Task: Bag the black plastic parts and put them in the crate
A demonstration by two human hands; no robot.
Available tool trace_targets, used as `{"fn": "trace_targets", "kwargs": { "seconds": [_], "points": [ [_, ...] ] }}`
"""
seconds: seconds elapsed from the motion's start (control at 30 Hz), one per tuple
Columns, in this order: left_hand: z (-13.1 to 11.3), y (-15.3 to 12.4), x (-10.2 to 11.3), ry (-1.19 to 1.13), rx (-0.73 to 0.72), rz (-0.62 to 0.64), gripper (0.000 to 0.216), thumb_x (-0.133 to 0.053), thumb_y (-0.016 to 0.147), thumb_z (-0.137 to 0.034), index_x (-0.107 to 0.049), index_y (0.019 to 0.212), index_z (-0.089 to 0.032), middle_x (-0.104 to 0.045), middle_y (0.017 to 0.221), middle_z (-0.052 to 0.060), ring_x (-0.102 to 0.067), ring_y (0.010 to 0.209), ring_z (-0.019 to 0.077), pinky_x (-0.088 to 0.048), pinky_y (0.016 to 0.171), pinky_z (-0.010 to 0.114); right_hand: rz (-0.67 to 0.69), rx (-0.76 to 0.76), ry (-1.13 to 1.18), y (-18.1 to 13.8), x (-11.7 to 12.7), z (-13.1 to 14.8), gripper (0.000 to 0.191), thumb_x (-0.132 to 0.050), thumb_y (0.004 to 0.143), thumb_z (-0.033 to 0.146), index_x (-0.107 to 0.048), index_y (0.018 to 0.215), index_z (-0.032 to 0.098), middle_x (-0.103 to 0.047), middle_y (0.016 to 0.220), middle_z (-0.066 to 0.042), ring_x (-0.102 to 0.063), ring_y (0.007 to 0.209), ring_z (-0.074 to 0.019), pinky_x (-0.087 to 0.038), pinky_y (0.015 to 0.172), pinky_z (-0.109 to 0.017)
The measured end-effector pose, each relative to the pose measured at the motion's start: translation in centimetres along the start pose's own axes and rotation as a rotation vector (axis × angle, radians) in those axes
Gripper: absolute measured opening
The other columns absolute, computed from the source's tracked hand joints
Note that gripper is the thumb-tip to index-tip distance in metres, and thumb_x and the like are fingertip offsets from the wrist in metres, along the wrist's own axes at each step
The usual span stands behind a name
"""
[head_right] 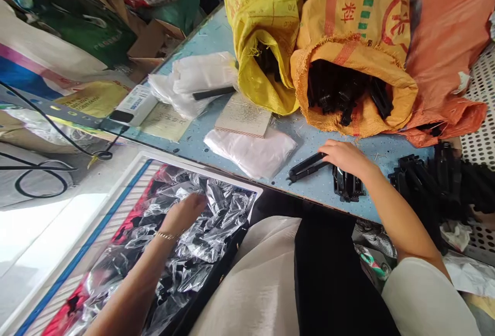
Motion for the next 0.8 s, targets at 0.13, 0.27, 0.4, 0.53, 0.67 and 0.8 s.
{"fn": "trace_targets", "kwargs": {
  "seconds": [0.13,0.27,0.4,0.53,0.67,0.8],
  "points": [
    [-11.4,5.8,-1.7,-0.138,-0.467,-0.325,0.021,-0.045,0.097,-0.019,-0.065,0.103,-0.018,-0.068,0.107,0.01,-0.065,0.104,0.0227,-0.052,0.095,0.036,0.011,-0.163,0.358,-2.7,-1.1,1.0,0.03,-0.064,0.089,0.038,-0.076,0.112,0.022,-0.071,0.106,-0.007,-0.068,0.079,-0.0204,-0.053,0.076,-0.034],
    [-18.3,10.4,-3.2,0.084,-0.534,-0.266,0.009,-0.058,0.091,-0.019,-0.065,0.092,-0.014,-0.065,0.105,0.018,-0.062,0.103,0.0313,-0.052,0.091,0.045,-0.039,-0.485,0.872,-5.4,-3.5,1.3,0.043,-0.075,0.078,0.047,-0.076,0.112,0.02,-0.072,0.099,-0.006,-0.061,0.058,-0.0137,-0.052,0.057,-0.031],
    [-17.2,12.4,-3.0,0.034,-0.48,-0.131,0.017,-0.054,0.095,-0.022,-0.064,0.084,-0.016,-0.066,0.091,0.012,-0.064,0.088,0.0249,-0.053,0.08,0.037,-0.136,-0.649,1.383,-6.9,-5.8,3.2,0.044,-0.087,0.066,0.043,-0.078,0.104,0.022,-0.072,0.085,-0.002,-0.064,0.064,-0.0136,-0.051,0.055,-0.025],
    [-16.5,11.9,-2.9,0.064,-0.527,-0.232,0.007,-0.061,0.091,-0.02,-0.064,0.094,-0.015,-0.067,0.099,0.014,-0.063,0.094,0.0267,-0.052,0.083,0.038,-0.232,-0.688,1.73,-6.4,-7.2,5.4,0.042,-0.092,0.058,0.044,-0.079,0.09,0.021,-0.072,0.076,-0.002,-0.064,0.059,-0.0139,-0.055,0.057,-0.028],
    [-17.0,11.9,-3.0,0.124,-0.478,-0.195,0.014,-0.056,0.095,-0.023,-0.067,0.089,-0.015,-0.069,0.097,0.015,-0.065,0.094,0.0277,-0.052,0.08,0.037,-0.332,-0.655,1.797,-5.3,-7.5,5.5,0.042,-0.092,0.057,0.044,-0.078,0.09,0.021,-0.073,0.075,0.0,-0.065,0.058,-0.0136,-0.055,0.058,-0.028],
    [-16.3,12.9,-2.3,-0.156,-0.452,-0.086,0.016,-0.056,0.093,-0.024,-0.066,0.083,-0.017,-0.071,0.086,0.007,-0.067,0.082,0.0201,-0.051,0.078,0.031,-0.386,-0.643,1.798,-4.6,-7.4,4.3,0.041,-0.093,0.056,0.041,-0.077,0.088,0.02,-0.073,0.072,0.0,-0.065,0.059,-0.0128,-0.052,0.055,-0.024]
  ]
}}
Point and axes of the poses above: each hand's wrist, its own y-axis towards the middle knuckle, its own x-axis out of the back of the hand, z = x × y, the point moved 2 cm from there along y, towards the middle knuckle
